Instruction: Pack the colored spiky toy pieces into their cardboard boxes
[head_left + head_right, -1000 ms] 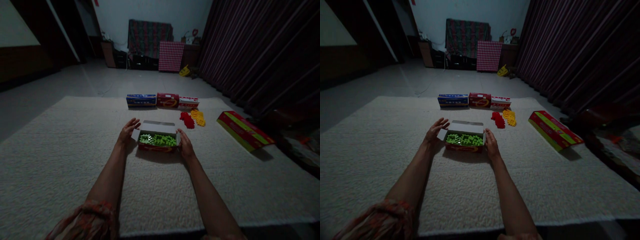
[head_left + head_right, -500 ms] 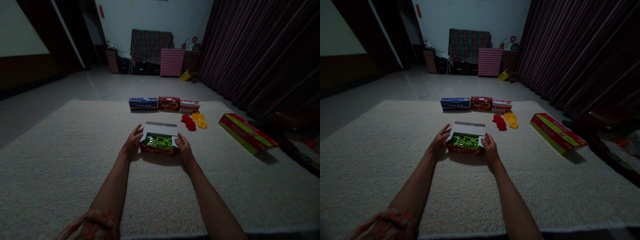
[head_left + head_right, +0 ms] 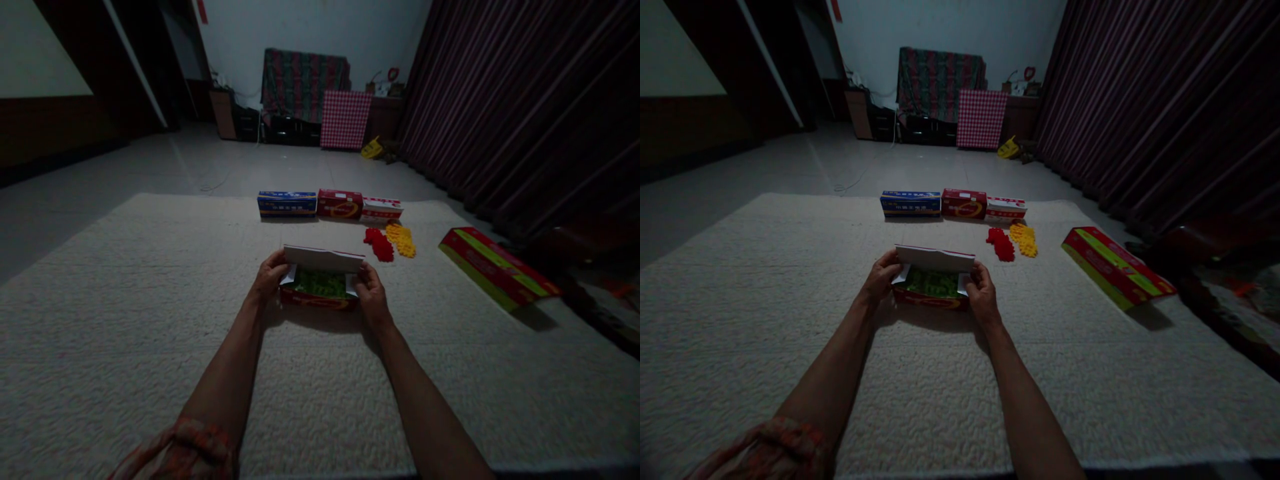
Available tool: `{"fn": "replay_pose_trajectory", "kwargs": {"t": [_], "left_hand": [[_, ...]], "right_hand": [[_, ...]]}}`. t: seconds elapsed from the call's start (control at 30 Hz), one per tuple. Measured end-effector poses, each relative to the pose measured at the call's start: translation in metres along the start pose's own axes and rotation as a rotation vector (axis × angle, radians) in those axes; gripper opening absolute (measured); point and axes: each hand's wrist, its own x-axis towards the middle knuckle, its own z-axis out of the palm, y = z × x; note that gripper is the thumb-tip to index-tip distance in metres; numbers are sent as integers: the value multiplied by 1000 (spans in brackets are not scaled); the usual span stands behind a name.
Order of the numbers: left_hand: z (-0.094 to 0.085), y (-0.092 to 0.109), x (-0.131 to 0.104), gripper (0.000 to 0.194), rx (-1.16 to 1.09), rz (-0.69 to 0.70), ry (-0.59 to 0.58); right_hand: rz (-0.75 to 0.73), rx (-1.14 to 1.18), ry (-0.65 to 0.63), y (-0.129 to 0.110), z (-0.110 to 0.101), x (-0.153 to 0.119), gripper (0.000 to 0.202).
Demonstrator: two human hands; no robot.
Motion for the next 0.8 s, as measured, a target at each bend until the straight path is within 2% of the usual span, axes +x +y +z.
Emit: {"fn": "replay_pose_trajectory", "kwargs": {"t": [0.13, 0.23, 0.33, 0.47, 0.57, 0.63, 0.8], "left_hand": [[1, 1, -3, 27, 38, -29, 36], [3, 3, -6, 21, 4, -27, 66], [4, 3, -7, 18, -43, -34, 77], [3, 1, -7, 17, -68, -46, 70], [2, 0, -7, 14, -78, -50, 54], [2, 1, -7, 16, -77, -64, 31], [-7, 9, -12, 40, -102, -96, -74]], "right_hand": [[9, -1, -35, -10, 0, -6, 30], [-24, 46, -93, -20, 0, -13, 36], [-96, 64, -91, -26, 1, -18, 45], [-236, -82, -95, -28, 3, -19, 36], [-261, -193, -81, -28, 6, -19, 21], [-271, -223, -64, -27, 8, -20, 16], [-345, -297, -23, -22, 7, -19, 13]]}}
